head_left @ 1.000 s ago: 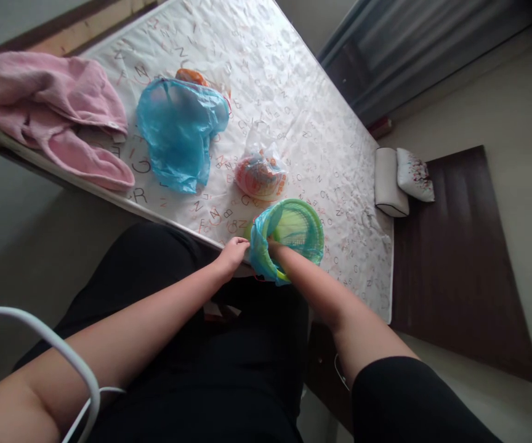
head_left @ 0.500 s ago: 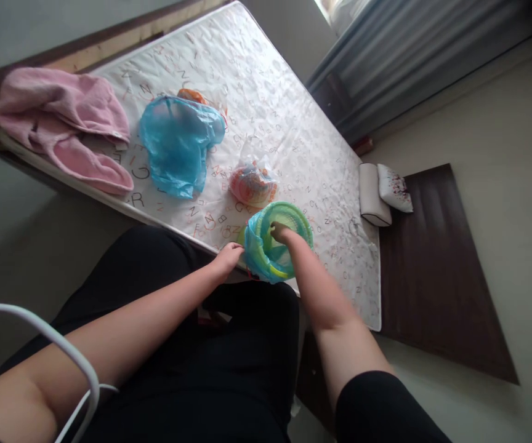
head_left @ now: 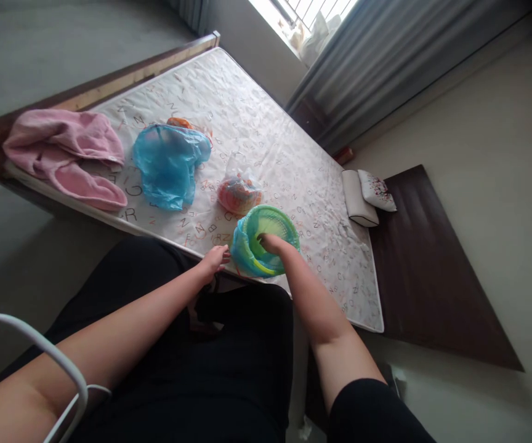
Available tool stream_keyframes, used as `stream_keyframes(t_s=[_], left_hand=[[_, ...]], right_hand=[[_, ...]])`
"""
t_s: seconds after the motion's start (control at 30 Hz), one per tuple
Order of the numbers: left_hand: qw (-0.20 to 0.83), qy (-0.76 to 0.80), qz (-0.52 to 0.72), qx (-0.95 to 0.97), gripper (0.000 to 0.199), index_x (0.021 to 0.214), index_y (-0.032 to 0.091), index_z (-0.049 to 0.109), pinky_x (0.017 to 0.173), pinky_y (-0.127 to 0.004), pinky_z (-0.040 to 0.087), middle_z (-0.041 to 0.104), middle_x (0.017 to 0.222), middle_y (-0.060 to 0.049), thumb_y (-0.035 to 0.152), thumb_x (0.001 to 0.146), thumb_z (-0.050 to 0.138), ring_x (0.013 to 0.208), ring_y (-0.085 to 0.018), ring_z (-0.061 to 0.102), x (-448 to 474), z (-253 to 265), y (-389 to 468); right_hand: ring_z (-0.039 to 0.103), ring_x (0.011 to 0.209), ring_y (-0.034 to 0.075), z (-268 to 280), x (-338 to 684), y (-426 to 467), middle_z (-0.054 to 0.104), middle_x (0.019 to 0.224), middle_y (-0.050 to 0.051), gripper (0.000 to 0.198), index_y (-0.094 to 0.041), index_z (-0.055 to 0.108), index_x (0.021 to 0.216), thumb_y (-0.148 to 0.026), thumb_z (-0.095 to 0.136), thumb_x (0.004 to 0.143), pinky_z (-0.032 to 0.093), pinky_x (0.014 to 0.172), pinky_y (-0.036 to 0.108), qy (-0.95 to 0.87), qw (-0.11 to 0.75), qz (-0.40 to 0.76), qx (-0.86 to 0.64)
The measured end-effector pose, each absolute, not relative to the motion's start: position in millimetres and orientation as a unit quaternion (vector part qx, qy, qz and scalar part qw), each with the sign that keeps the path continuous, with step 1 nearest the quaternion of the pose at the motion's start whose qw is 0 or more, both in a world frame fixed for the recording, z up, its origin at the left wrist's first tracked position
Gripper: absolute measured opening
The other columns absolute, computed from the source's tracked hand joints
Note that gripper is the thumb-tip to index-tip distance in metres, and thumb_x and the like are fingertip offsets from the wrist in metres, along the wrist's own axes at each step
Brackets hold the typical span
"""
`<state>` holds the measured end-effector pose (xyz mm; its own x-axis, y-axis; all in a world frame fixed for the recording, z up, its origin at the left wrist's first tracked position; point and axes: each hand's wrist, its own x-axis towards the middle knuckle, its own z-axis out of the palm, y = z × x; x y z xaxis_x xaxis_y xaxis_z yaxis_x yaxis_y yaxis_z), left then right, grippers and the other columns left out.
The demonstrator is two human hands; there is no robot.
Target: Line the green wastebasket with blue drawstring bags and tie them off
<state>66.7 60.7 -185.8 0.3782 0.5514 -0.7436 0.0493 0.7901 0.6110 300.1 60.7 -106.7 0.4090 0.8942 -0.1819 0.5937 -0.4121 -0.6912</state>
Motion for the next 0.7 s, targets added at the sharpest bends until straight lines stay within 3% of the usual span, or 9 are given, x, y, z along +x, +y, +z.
stream_keyframes(t_s=[0.07,0.17,0.23,0.33,0.43,0.53,0.6,0.7], left_hand=[[0.777,0.535,0.162,0.290,0.029,0.099,0.021,0.064,0.080,-0.036,0.051,0.077,0.109,-0.012,0.049,0.093,0.063,0.101,-0.027,0.075,68,-186,61],[0.759,0.541,0.178,0.315,0.026,0.094,0.020,0.063,0.077,-0.035,0.050,0.075,0.097,-0.010,0.046,0.091,0.063,0.091,-0.025,0.073,70,-187,60],[0.737,0.550,0.195,0.341,0.024,0.089,0.020,0.061,0.073,-0.033,0.049,0.069,0.083,-0.006,0.044,0.089,0.063,0.080,-0.023,0.070,70,-188,60],[0.686,0.563,0.233,0.397,0.022,0.082,0.021,0.059,0.073,-0.034,0.049,0.059,0.070,-0.002,0.041,0.086,0.066,0.074,-0.023,0.063,68,-186,60],[0.621,0.560,0.287,0.467,0.018,0.088,0.022,0.063,0.089,-0.037,0.051,0.064,0.082,-0.004,0.040,0.086,0.066,0.088,-0.026,0.063,60,-174,57],[0.535,0.496,0.336,0.595,0.019,0.097,0.024,0.067,0.102,-0.040,0.050,0.069,0.099,-0.009,0.041,0.091,0.063,0.101,-0.029,0.065,50,-157,49],[0.462,0.420,0.361,0.693,0.021,0.102,0.024,0.071,0.111,-0.042,0.049,0.071,0.112,-0.012,0.040,0.093,0.061,0.113,-0.031,0.065,46,-148,41],[0.400,0.350,0.366,0.763,0.025,0.110,0.025,0.074,0.122,-0.046,0.042,0.070,0.128,-0.015,0.038,0.094,0.060,0.129,-0.033,0.062,45,-146,27]], right_hand=[[0.071,0.094,0.019,-89,317,44,0.077,0.101,0.005,0.020,-0.015,0.076,0.103,-0.026,0.060,0.099,0.057,0.101,0.039,-0.477,0.273,0.262,-0.793],[0.069,0.115,0.024,-70,330,0,0.075,0.120,0.010,0.033,-0.019,0.072,0.114,-0.029,0.047,0.096,0.052,0.112,0.041,-0.444,0.353,0.125,-0.814],[0.066,0.123,0.026,-73,327,-33,0.071,0.130,0.015,0.039,-0.018,0.067,0.121,-0.037,0.042,0.098,0.051,0.115,0.043,-0.349,0.401,0.021,-0.847],[0.065,0.124,0.028,-99,307,-71,0.068,0.133,0.018,0.045,-0.018,0.060,0.133,-0.040,0.036,0.103,0.055,0.110,0.044,-0.212,0.391,0.022,-0.895],[0.067,0.116,0.029,-124,282,-90,0.069,0.127,0.020,0.045,-0.017,0.060,0.135,-0.038,0.033,0.105,0.057,0.104,0.046,-0.181,0.399,0.043,-0.898],[0.061,0.130,0.030,-128,262,-97,0.065,0.138,0.021,0.043,-0.017,0.067,0.133,-0.038,0.043,0.104,0.049,0.117,0.047,-0.261,0.393,0.040,-0.881],[0.054,0.141,0.032,-122,253,-100,0.063,0.145,0.018,0.041,-0.020,0.071,0.133,-0.039,0.048,0.105,0.039,0.125,0.050,-0.381,0.345,0.037,-0.857],[0.049,0.146,0.034,-118,242,-102,0.061,0.151,0.014,0.039,-0.025,0.073,0.135,-0.039,0.049,0.107,0.034,0.127,0.056,-0.465,0.286,0.040,-0.837]])
